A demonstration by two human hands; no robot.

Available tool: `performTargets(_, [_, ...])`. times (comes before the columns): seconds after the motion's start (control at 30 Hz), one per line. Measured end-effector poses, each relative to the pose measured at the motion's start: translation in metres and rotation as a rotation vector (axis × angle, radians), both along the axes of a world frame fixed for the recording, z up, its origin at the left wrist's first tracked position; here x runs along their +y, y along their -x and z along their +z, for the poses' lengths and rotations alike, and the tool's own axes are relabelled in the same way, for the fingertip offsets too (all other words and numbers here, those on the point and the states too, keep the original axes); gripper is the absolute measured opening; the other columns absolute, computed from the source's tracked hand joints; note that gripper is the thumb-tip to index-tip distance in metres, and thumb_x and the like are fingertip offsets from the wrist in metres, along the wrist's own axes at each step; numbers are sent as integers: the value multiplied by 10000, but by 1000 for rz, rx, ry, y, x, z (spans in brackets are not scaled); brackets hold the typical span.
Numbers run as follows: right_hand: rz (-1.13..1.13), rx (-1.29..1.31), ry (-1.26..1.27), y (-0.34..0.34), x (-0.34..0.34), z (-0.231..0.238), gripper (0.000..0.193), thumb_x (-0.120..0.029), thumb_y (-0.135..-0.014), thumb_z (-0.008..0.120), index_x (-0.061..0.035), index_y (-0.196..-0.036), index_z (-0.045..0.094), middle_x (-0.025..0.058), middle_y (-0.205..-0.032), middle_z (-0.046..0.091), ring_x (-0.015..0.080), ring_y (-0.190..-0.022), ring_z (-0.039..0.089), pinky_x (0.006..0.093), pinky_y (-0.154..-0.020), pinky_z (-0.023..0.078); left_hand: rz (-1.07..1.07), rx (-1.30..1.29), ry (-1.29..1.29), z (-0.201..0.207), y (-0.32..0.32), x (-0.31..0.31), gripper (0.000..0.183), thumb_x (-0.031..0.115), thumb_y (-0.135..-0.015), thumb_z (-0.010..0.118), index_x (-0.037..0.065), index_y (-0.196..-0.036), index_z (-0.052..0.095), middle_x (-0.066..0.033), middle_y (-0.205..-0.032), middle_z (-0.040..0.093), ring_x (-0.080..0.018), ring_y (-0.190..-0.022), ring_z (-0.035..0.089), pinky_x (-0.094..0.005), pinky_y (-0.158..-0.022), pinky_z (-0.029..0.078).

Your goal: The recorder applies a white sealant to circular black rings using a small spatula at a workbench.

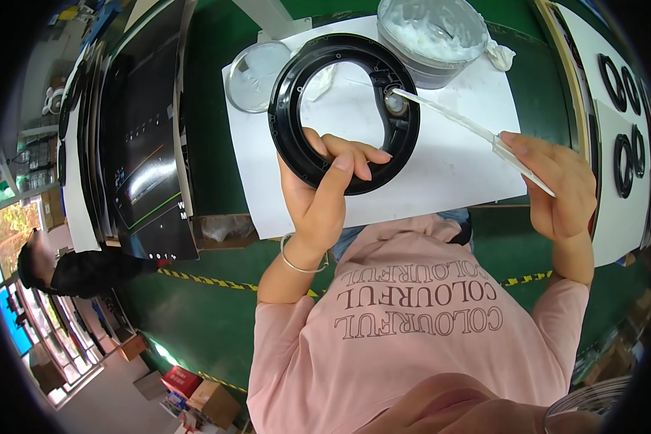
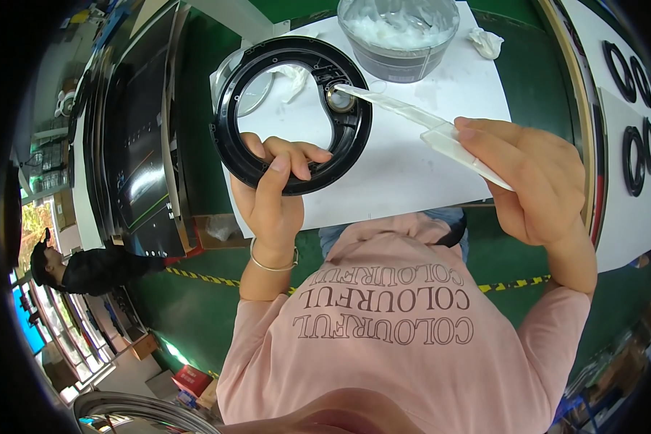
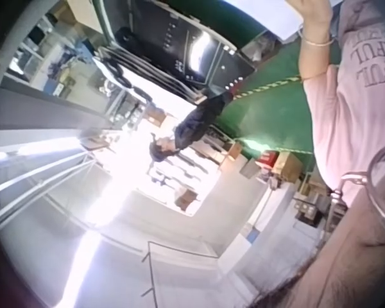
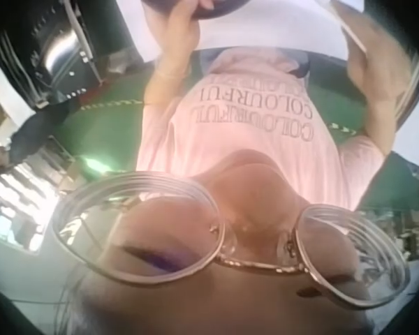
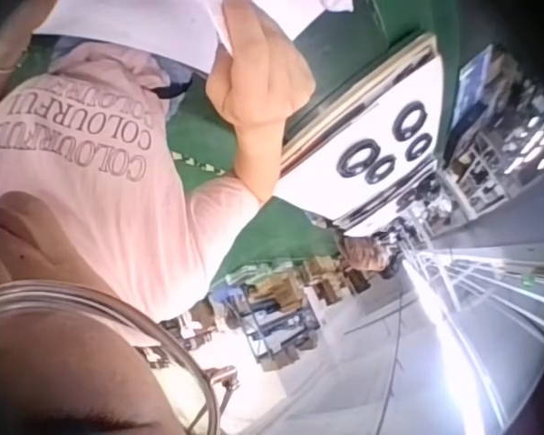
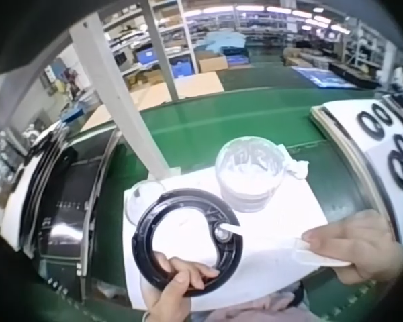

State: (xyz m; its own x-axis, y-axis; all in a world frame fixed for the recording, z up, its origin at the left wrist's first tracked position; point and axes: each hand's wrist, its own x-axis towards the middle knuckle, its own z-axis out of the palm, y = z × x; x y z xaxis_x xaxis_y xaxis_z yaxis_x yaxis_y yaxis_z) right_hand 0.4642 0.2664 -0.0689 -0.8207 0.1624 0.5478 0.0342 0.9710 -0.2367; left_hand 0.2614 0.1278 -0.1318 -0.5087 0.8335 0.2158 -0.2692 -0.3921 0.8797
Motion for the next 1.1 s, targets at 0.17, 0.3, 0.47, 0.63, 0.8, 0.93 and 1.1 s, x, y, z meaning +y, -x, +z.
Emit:
performTargets(0.17, [-34,-38,-9,1,-2,2,194,26,-714,510,20,-906,534,155,-842,614,242,-667,602,270,-530,434,-11,38,-15,-7,3,1,163,-37,-793,423,55,-762,292,-91,-626,477,-216,-666,557,-385,-692,467])
performTargets(0.3, [-64,-77,6,-1,-2,4,177,22,-711,517,22,-885,548,132,-837,618,237,-641,592,265,-541,432,-19,155,-54,-10,2,1,181,-59,-779,422,52,-806,282,-101,-625,478,-212,-657,551,-383,-701,465])
performTargets(0.47, [-211,-153,271,-5,-4,2,115,-10,-762,499,25,-856,554,111,-764,603,221,-569,535,253,-508,388,-16,279,-61,-15,2,2,199,-70,-776,420,41,-848,272,-108,-627,483,-219,-671,560,-386,-713,460])
performTargets(0.63, [-269,-126,495,-3,3,-1,132,-92,-801,501,22,-856,539,90,-658,550,150,-522,501,228,-477,357,-21,380,-36,-15,1,2,206,-68,-783,419,31,-863,256,-110,-631,495,-241,-724,583,-408,-775,443])
performTargets(0.8, [-283,-140,1012,-8,16,-10,199,-173,-838,491,12,-908,511,5,-734,521,41,-651,462,170,-566,351,-51,322,-31,-17,3,0,197,-79,-778,410,41,-828,262,-109,-629,495,-241,-732,582,-412,-796,435])
performTargets(0.93, [-272,-59,1197,-9,17,-37,224,-179,-829,500,13,-942,513,21,-767,545,50,-691,495,169,-600,377,-44,258,-36,-17,1,0,202,-87,-771,410,50,-790,262,-108,-623,490,-243,-735,579,-409,-775,442])
performTargets(1.1, [-409,243,1724,3,-1,-60,314,-191,-824,491,28,-1049,483,61,-889,576,99,-771,559,216,-679,445,-17,178,-61,-19,2,5,179,-59,-782,414,50,-772,272,-108,-613,487,-245,-706,580,-381,-714,457])
